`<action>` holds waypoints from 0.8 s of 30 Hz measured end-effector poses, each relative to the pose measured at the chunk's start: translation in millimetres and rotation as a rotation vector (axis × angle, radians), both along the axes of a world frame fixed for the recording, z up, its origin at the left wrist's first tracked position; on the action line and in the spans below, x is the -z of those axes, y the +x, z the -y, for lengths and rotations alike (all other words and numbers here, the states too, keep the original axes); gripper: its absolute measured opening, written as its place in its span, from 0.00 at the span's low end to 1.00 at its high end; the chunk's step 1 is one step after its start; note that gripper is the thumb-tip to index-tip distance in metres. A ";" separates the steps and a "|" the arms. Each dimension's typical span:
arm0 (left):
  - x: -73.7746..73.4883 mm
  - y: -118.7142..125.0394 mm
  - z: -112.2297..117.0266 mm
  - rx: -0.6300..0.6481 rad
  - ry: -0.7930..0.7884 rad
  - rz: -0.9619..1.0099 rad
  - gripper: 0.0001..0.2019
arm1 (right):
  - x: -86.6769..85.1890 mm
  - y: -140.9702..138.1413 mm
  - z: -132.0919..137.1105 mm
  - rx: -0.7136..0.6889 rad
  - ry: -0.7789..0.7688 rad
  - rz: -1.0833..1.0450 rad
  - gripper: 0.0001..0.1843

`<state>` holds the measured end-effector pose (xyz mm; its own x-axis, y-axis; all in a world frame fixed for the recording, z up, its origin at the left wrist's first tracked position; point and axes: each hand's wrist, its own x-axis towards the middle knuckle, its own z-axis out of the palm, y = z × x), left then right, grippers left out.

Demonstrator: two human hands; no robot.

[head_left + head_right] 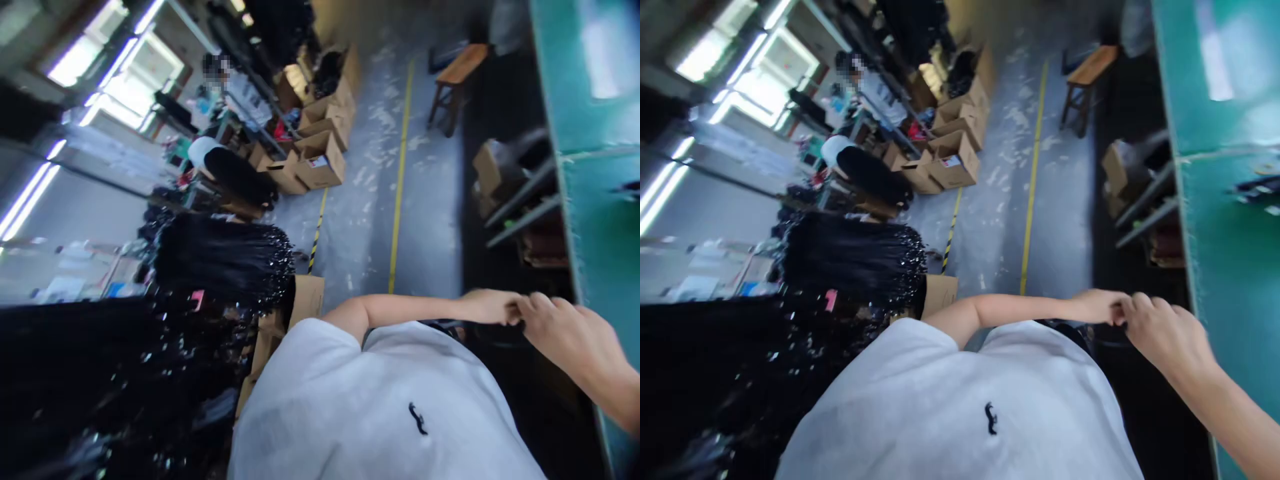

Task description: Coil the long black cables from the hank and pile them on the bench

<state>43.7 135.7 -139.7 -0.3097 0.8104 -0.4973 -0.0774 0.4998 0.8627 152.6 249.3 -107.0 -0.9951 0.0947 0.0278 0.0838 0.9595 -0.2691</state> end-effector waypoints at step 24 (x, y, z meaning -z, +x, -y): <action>-78.5 68.3 -21.7 -0.405 0.158 0.700 0.14 | -43.6 139.6 10.3 1.073 -0.915 -0.476 0.19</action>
<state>112.0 157.4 -61.2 -0.2536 0.7790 -0.5734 -0.7717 0.1944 0.6056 292.2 239.0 -63.4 -0.3557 0.9224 -0.1505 0.3574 -0.0145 -0.9338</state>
